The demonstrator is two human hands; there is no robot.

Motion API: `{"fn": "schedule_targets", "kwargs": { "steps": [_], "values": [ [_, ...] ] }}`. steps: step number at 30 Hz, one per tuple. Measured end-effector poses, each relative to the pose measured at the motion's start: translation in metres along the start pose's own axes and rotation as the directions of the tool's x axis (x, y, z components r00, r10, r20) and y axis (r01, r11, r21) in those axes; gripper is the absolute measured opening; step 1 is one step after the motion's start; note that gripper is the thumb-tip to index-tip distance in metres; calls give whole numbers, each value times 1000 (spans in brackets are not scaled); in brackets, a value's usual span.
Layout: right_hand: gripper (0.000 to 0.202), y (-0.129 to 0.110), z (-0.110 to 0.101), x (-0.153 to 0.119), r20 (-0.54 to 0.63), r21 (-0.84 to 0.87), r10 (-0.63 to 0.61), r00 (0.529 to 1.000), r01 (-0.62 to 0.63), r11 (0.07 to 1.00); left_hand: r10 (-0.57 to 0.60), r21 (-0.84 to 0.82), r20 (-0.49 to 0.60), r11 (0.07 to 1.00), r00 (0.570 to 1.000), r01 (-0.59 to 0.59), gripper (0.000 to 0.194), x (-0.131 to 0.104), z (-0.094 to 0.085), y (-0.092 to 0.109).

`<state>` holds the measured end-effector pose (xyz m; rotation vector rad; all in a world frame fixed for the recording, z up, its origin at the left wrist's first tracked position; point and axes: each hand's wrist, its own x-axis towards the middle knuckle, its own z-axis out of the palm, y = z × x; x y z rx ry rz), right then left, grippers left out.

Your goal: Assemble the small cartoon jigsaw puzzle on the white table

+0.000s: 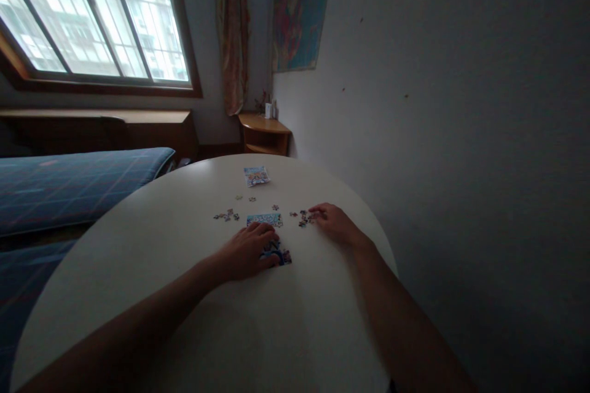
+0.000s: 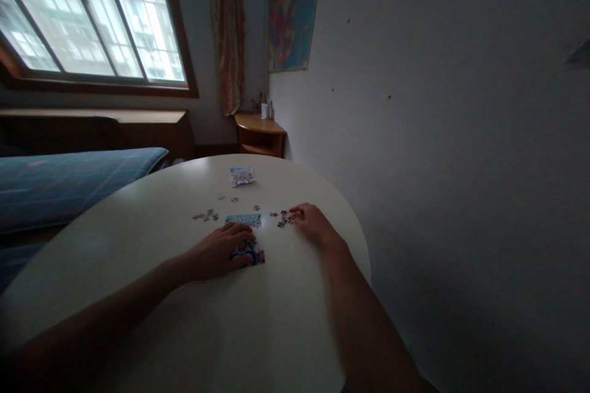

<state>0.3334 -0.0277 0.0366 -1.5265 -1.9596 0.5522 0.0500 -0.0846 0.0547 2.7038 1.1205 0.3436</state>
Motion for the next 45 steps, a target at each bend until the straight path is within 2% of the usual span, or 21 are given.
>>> {"fn": "schedule_targets", "kwargs": {
  "steps": [6,12,16,28,33,39,45],
  "values": [
    [23,-4,-2,-2,1,-26,-28,1000,28,999,0,-6,-11,1000,1000,0,35,1,1,1],
    [18,-4,1,4,35,-105,-198,980,201,974,12,-10,-7,1000,1000,-12,35,1,1,-2],
    [30,-4,6,2,72,-158,-163,984,172,972,16,-14,-11,1000,1000,-16,36,0,2,-2],
    [17,-19,9,-4,139,-206,-206,969,232,951,15,-2,-14,1000,1000,-15,36,1,3,-2],
    [16,-25,11,-5,170,-244,-189,967,227,943,27,-10,-20,1000,999,-27,36,1,2,-3],
    [33,-23,6,-3,158,-327,-92,983,140,935,21,-8,-19,1000,1000,-21,36,1,3,-3],
    [22,-24,5,-4,196,-322,-72,978,133,937,27,-9,-16,1000,1000,-27,37,0,3,-4]
  ]
}}
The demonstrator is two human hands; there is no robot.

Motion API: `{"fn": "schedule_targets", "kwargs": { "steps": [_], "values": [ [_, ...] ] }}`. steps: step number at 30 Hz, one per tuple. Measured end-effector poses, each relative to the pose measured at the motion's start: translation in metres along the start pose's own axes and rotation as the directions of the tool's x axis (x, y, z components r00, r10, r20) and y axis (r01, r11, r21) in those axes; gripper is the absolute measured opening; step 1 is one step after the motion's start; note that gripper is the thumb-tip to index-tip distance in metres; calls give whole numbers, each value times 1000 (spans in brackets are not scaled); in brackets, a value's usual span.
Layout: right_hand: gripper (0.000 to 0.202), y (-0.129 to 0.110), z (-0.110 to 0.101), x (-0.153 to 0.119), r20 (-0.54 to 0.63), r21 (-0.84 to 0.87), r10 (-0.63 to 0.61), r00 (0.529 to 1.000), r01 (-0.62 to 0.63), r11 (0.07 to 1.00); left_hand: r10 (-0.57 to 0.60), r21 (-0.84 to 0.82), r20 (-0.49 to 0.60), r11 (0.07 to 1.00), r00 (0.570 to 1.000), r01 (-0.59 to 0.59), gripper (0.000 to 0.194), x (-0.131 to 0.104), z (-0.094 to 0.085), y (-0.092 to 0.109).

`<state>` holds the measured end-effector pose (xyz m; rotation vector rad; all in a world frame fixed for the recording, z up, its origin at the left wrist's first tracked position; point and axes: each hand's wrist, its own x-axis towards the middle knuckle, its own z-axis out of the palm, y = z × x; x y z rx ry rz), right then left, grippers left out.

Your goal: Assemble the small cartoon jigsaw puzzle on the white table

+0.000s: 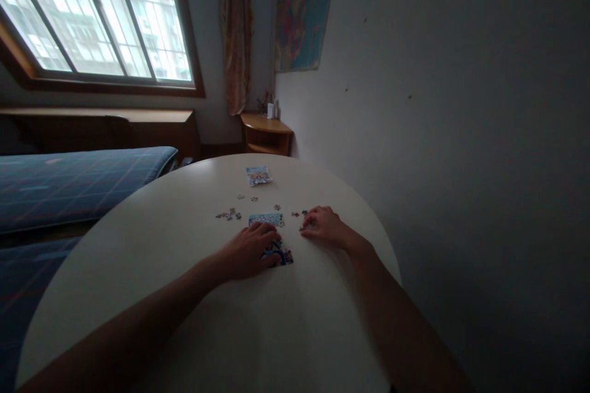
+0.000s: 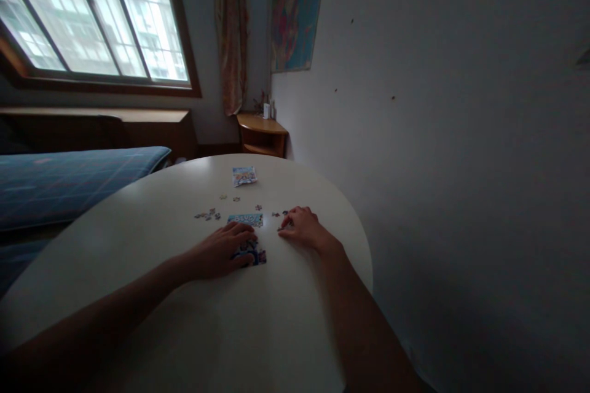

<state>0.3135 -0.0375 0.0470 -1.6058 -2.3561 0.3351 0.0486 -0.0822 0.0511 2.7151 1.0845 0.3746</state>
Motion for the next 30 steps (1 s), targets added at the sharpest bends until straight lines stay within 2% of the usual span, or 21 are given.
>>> {"fn": "schedule_targets", "kwargs": {
  "steps": [7,14,19,24,30],
  "values": [
    [21,-6,2,-2,4,48,-80,997,79,996,-7,-4,5,1000,1000,7,36,1,0,0],
    [21,-22,-4,-5,75,100,-110,991,103,990,-13,-7,11,1000,1000,13,36,0,-2,3],
    [22,-26,-3,-5,76,213,-207,975,186,959,-8,-1,10,1000,1000,8,36,0,-3,4],
    [16,-28,0,-3,134,338,-245,960,188,922,-9,-4,16,1000,1000,9,35,0,-3,3],
    [16,-30,2,-5,124,444,-247,961,169,880,0,-13,7,1000,1000,0,34,-1,-2,2]
  ]
}}
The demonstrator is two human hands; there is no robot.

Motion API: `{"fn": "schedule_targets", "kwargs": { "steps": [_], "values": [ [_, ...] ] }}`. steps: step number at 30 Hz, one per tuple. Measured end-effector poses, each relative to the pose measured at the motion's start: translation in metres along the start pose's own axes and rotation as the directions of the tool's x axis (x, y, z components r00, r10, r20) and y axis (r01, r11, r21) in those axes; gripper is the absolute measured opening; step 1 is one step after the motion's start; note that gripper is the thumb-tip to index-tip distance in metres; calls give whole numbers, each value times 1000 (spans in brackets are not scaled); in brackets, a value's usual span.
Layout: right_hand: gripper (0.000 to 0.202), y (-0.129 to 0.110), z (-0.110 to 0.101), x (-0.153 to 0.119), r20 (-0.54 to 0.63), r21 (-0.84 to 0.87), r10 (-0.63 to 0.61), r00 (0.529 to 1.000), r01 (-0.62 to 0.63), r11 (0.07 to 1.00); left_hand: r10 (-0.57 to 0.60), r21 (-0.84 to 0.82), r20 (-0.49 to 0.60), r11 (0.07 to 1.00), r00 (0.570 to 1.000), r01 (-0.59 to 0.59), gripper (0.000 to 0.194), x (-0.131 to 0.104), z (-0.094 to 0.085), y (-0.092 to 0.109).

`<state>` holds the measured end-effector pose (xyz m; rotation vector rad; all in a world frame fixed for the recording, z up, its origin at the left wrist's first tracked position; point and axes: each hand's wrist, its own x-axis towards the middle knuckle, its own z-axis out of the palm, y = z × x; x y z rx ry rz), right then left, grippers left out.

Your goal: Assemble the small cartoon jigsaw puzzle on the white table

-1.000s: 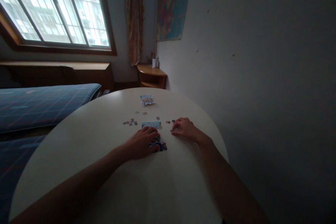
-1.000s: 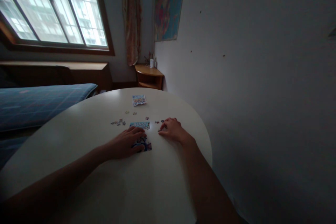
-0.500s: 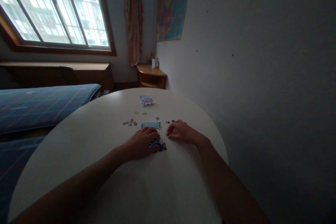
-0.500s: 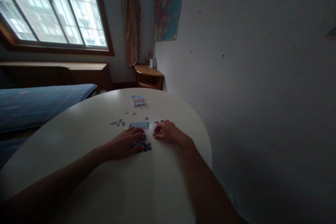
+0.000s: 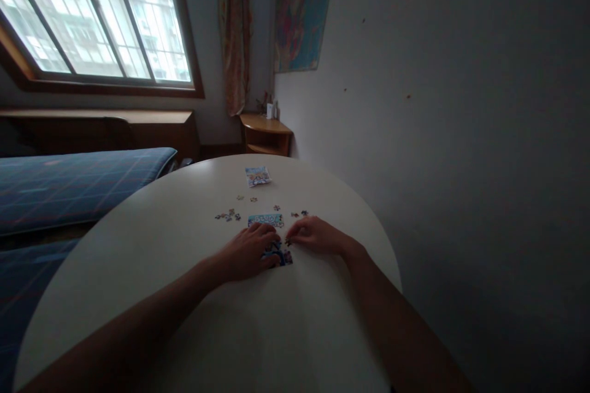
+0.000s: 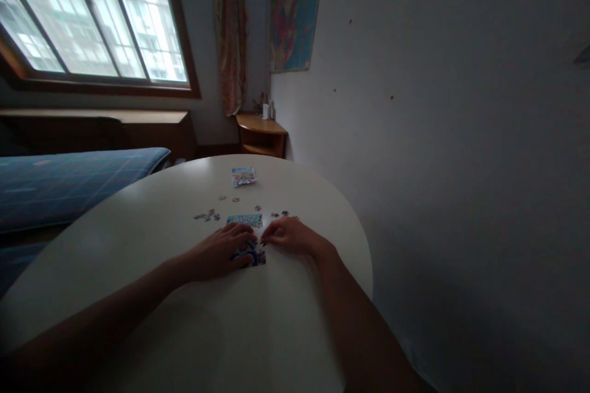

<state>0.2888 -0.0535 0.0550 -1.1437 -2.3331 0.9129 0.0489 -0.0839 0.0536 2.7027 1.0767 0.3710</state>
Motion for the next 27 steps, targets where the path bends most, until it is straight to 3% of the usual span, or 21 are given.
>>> {"fn": "schedule_targets", "kwargs": {
  "steps": [7,13,19,27],
  "values": [
    [19,-6,3,1,-43,-27,-34,998,33,999,8,2,-3,1000,1000,-8,37,0,2,-1],
    [27,-10,5,2,7,-22,-28,1000,29,999,-8,4,-1,1000,1000,8,41,1,1,0],
    [23,-2,10,3,15,55,-21,1000,20,998,3,-3,-2,1000,1000,-3,38,0,0,1],
    [22,-3,10,4,21,33,-40,999,40,999,-1,17,12,1000,1000,1,39,1,1,1]
  ]
}}
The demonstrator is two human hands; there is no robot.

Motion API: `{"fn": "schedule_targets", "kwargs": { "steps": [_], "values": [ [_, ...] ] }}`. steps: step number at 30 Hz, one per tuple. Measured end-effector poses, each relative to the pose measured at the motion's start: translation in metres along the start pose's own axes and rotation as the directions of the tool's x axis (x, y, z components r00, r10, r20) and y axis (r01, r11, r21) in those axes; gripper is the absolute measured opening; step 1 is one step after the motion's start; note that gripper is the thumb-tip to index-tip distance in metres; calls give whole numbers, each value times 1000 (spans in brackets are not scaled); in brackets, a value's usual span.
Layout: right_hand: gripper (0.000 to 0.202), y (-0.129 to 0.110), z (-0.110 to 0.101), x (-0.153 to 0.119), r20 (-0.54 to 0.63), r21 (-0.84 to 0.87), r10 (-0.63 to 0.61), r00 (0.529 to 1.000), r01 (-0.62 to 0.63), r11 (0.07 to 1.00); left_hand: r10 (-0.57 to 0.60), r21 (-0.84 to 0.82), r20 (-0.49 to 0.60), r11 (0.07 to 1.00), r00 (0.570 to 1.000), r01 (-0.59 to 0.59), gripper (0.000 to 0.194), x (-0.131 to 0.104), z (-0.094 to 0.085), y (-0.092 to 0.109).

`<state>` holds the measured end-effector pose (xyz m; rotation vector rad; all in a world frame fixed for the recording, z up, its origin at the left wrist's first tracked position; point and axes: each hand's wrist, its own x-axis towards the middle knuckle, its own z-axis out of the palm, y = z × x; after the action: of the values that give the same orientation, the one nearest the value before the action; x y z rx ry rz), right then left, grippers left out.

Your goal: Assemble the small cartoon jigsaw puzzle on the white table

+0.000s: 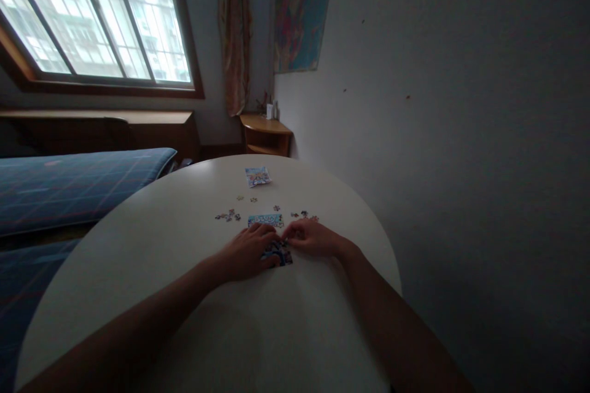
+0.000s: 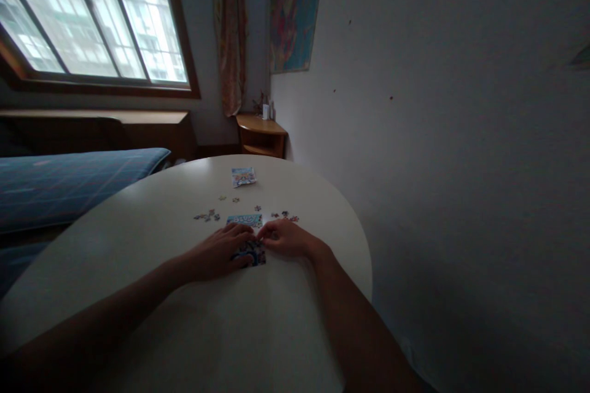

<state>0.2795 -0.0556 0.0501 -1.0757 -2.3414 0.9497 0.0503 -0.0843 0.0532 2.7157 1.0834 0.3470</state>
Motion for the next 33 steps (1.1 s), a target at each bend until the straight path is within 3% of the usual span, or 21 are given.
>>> {"fn": "schedule_targets", "kwargs": {
  "steps": [5,13,19,33],
  "values": [
    [24,-1,-1,0,14,-10,5,1000,-5,1000,-7,3,-3,1000,1000,7,37,0,0,0],
    [29,3,0,4,34,-71,-89,995,92,993,-3,-3,-6,1000,1000,3,35,1,1,-1],
    [25,1,5,4,-31,-13,-14,999,14,1000,-20,3,2,1000,1000,20,35,0,-2,2],
    [30,0,9,6,-96,-5,-12,995,12,1000,5,24,-21,1000,1000,-4,35,1,2,0]
  ]
}}
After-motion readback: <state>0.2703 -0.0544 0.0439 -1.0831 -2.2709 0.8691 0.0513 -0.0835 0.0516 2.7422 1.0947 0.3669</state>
